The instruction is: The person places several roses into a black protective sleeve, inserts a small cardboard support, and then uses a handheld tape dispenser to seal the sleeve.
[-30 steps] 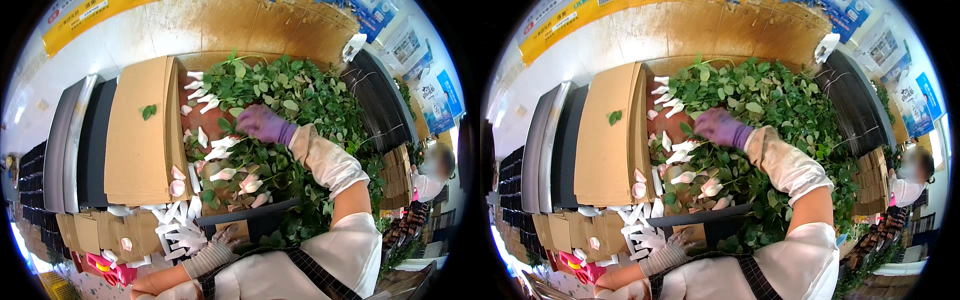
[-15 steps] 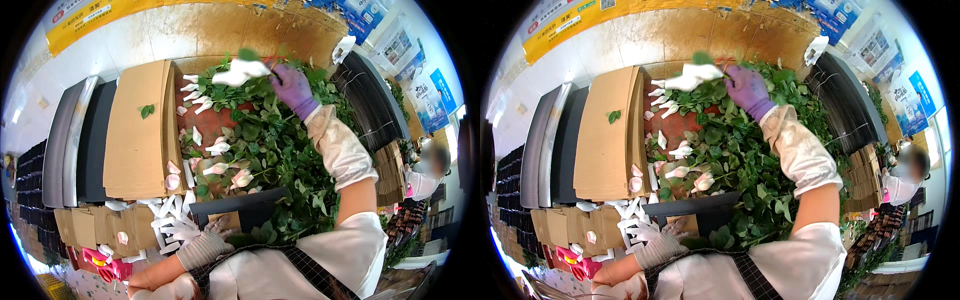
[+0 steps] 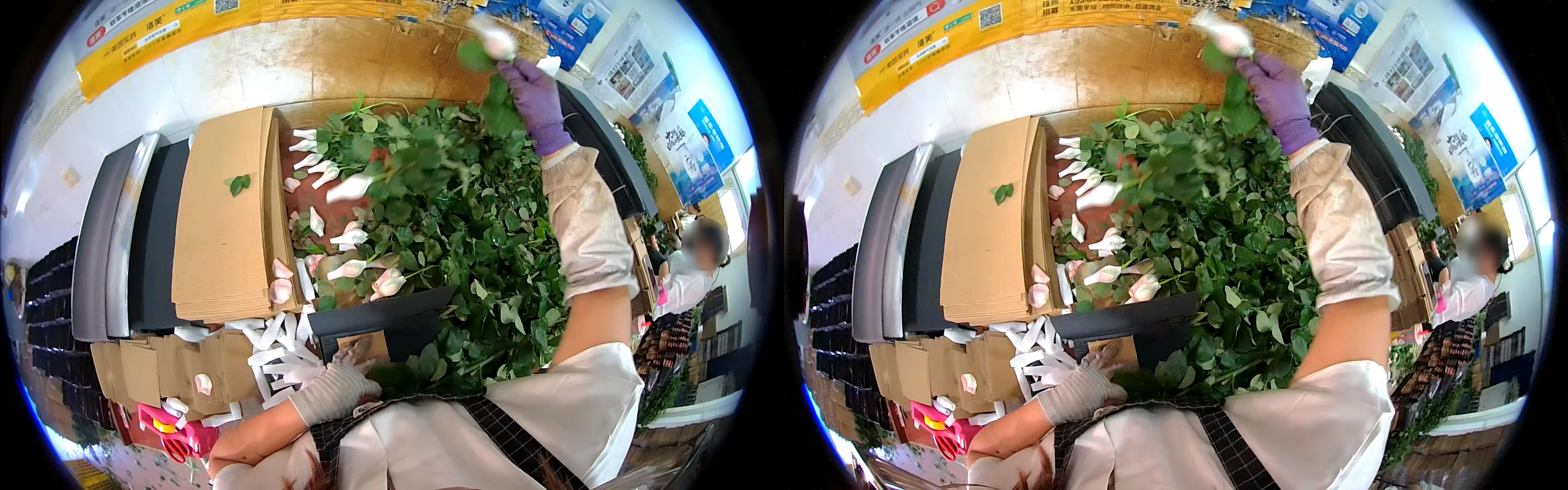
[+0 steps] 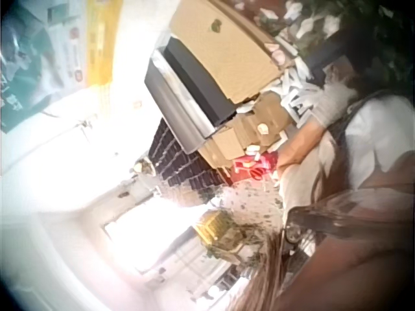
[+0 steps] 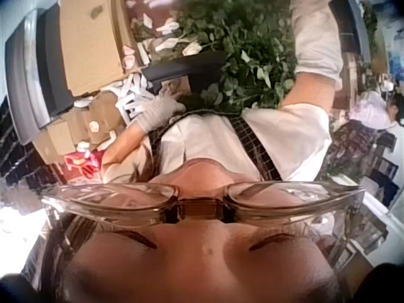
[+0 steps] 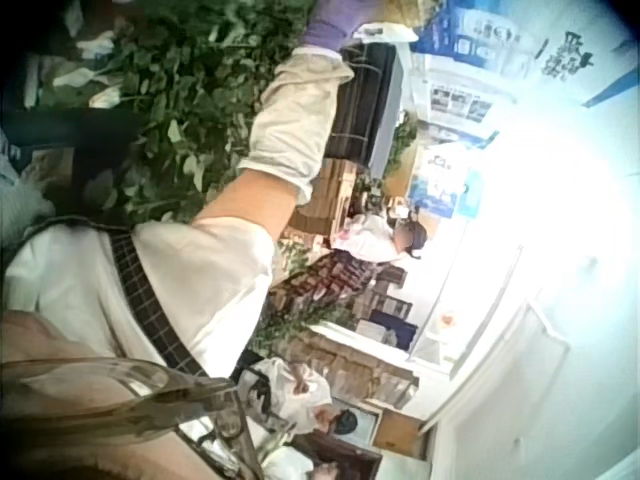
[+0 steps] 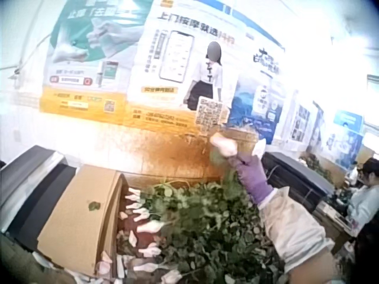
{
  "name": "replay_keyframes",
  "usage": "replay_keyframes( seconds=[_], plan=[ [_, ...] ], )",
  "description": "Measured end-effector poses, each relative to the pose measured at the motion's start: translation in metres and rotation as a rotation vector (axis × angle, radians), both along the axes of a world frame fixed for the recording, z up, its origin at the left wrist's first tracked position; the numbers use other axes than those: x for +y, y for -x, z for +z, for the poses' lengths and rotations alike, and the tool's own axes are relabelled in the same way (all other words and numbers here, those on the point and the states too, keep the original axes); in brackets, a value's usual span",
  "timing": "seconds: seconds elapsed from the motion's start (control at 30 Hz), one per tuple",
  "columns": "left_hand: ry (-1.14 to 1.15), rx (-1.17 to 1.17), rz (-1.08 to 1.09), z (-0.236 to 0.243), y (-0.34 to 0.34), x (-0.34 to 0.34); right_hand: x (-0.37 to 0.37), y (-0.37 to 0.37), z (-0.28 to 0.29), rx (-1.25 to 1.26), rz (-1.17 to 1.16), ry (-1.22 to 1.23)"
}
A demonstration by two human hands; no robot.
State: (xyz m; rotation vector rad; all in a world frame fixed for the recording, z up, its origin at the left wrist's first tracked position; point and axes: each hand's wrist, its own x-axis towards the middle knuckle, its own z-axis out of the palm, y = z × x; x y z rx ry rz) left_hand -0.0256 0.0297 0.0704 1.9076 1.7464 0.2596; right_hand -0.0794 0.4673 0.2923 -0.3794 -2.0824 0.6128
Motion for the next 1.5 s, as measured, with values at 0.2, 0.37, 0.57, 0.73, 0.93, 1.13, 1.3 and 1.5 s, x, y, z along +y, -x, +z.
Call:
replay_keyframes(
  seconds=[0.2,0.37,0.57,0.73,0.93,1.13,1.3,1.5],
  plan=[
    [-0.184,0.034,0.033,0.005,-0.005,0.003,0.087,-0.119,0.103,0.395,-0.427,-0.049],
    [-0.110,-0.018,0.115,0.018,-0.012,0.005,0.006,-0.204,0.170,0.522,-0.214,-0.240],
    [0.004,-0.156,0.317,0.008,-0.025,-0.037,-0.186,-0.193,-0.012,-0.116,0.621,-0.042],
    [0.149,-0.169,0.252,0.033,-0.021,-0.020,-0.250,-0.208,-0.195,-0.708,0.624,-0.009],
    [0.168,-0.165,0.352,0.021,-0.026,-0.029,-0.256,-0.175,-0.147,-1.010,0.617,-0.383],
    [-0.241,-0.215,0.265,0.003,-0.020,-0.035,-0.255,-0.188,-0.218,-0.886,0.697,-0.113],
    [-0.402,0.042,0.519,0.005,0.000,-0.029,-0.258,-0.188,-0.217,-0.957,0.707,-0.063],
    [-0.322,-0.298,0.470,-0.008,0.016,-0.052,-0.256,-0.188,-0.225,-0.985,0.699,-0.039]
  ],
)
